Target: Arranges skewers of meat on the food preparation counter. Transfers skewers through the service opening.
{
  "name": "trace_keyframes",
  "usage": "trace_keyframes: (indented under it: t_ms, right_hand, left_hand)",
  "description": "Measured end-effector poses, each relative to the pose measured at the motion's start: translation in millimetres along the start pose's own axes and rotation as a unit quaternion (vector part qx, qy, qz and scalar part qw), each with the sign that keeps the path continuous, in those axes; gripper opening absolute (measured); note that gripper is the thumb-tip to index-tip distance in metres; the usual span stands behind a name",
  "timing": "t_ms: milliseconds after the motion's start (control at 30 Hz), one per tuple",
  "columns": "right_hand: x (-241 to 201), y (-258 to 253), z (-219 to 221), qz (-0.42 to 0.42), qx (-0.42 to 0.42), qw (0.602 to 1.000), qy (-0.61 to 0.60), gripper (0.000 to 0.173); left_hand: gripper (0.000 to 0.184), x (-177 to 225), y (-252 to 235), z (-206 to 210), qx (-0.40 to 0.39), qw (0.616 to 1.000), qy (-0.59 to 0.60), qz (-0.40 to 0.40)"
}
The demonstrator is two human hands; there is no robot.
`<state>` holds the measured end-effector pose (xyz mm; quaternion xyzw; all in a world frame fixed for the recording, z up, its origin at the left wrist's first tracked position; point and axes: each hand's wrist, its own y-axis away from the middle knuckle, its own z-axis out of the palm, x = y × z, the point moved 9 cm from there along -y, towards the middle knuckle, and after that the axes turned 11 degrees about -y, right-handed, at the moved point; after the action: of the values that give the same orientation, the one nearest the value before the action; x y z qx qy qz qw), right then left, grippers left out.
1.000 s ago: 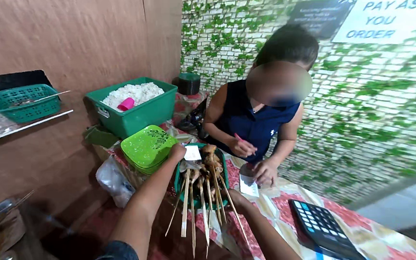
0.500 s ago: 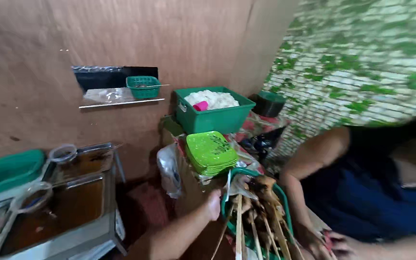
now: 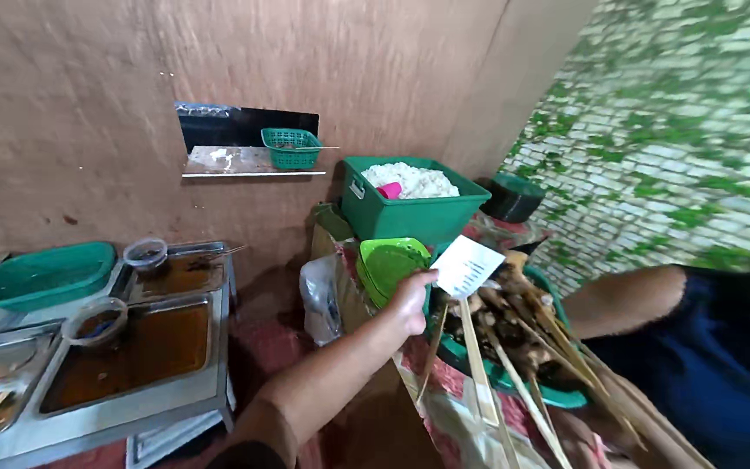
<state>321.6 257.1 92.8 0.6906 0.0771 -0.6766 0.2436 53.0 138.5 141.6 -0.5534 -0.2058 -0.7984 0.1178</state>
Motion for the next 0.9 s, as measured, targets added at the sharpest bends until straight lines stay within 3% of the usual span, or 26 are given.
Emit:
trace_keyframes:
  t_ms: [67, 133, 333, 500, 633, 900]
  right_hand:
    - [-15, -22, 16, 0.0, -0.01, 1.0, -0.018, 0.022]
    - [-40, -27, 59, 0.013, -0.009, 1.0, -0.021, 0.02]
    - [-88, -35, 224, 0.046, -0.083, 0.995, -0.036, 0.017]
    - [-103, -74, 366, 0.047, -0.204, 0.976, -0.052, 0.042]
    - [-116, -112, 479, 0.035, -0.255, 0.966, -0.02, 0.034]
    - [-124, -203, 663, 0.072, -0.323, 0.944, -0.009, 0.025]
  left_hand:
    - [0.037, 31, 7, -21, 0.019, 0.999, 0.017, 0.032]
    - [0.035, 58, 16, -50, 0.046, 0.996, 0.033, 0.063]
    - [0.031, 127, 43, -159, 0.131, 0.983, 0.05, 0.118]
    - [0.032, 186, 49, -266, 0.182, 0.963, 0.027, 0.195]
    - [0.031, 230, 37, -359, 0.183, 0.947, 0.01, 0.263]
    - [0.026, 291, -13, -504, 0.344, 0.908, -0.022, 0.237]
